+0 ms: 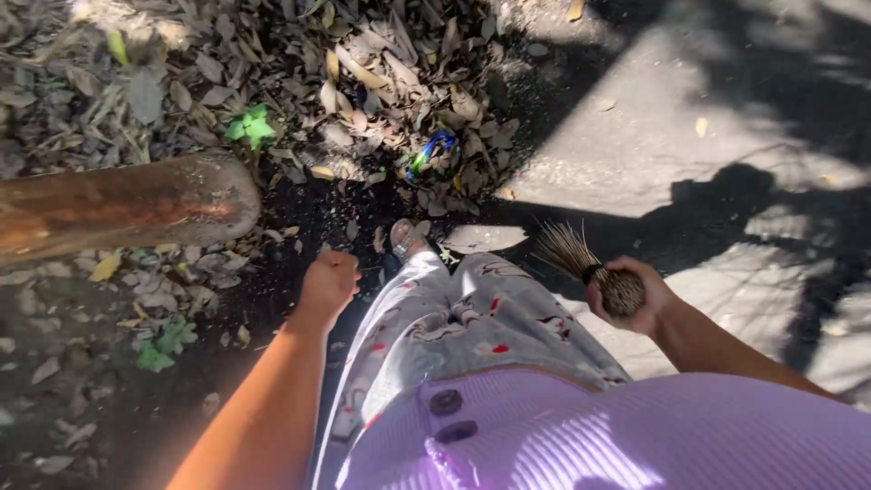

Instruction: Sweep dry leaves and debris from the ground using a handheld broom.

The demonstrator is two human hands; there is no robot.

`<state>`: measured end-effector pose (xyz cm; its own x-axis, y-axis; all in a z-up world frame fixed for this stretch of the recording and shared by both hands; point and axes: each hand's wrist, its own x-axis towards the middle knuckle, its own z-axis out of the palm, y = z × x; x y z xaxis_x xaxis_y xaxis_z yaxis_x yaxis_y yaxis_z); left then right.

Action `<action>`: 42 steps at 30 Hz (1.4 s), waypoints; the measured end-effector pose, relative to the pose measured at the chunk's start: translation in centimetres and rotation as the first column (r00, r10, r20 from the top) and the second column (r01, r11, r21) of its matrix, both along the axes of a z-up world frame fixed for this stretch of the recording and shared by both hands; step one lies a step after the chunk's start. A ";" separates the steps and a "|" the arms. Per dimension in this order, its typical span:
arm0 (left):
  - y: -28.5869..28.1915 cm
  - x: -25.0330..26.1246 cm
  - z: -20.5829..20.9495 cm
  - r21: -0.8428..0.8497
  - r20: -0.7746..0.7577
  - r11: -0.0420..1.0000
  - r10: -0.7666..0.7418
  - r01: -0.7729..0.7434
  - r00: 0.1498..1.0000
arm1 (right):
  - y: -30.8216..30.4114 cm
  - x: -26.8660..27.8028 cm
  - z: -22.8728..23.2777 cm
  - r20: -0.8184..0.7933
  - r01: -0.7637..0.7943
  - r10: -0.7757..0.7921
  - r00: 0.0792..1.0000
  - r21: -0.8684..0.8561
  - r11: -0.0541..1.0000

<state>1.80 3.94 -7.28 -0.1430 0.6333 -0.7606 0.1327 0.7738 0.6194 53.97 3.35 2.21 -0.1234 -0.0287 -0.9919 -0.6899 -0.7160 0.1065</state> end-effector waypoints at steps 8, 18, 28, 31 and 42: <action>-0.8 -1.5 5.3 -0.157 -0.122 0.985 -0.088 0.068 0.989 | 21.1 -24.1 -4.9 -0.316 0.108 0.058 0.947 0.482 0.869; 4.6 -0.4 5.3 -0.165 -0.110 0.968 -0.208 0.188 0.972 | 16.8 -19.0 1.7 -0.297 0.048 0.298 0.907 0.777 0.627; 7.2 8.3 6.3 -0.108 -0.138 0.904 -0.425 0.413 0.895 | 6.0 -12.7 5.7 -0.532 0.130 0.068 0.844 0.326 0.936; 6.6 9.9 7.1 -0.099 -0.123 0.942 -0.332 0.321 0.935 | 9.3 -13.7 -1.1 -0.596 0.218 -0.023 0.803 0.258 0.941; 8.5 16.6 7.3 -0.194 -0.117 0.956 -0.246 0.221 0.962 | 17.4 -4.2 0.8 -0.243 -0.218 0.592 0.768 0.770 0.599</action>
<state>18.41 12.39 -0.02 -0.1190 0.5185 -0.8468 0.3971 0.8065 0.4380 49.81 20.72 2.97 -0.6852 0.4442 -0.5772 -0.3099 -0.8950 -0.3209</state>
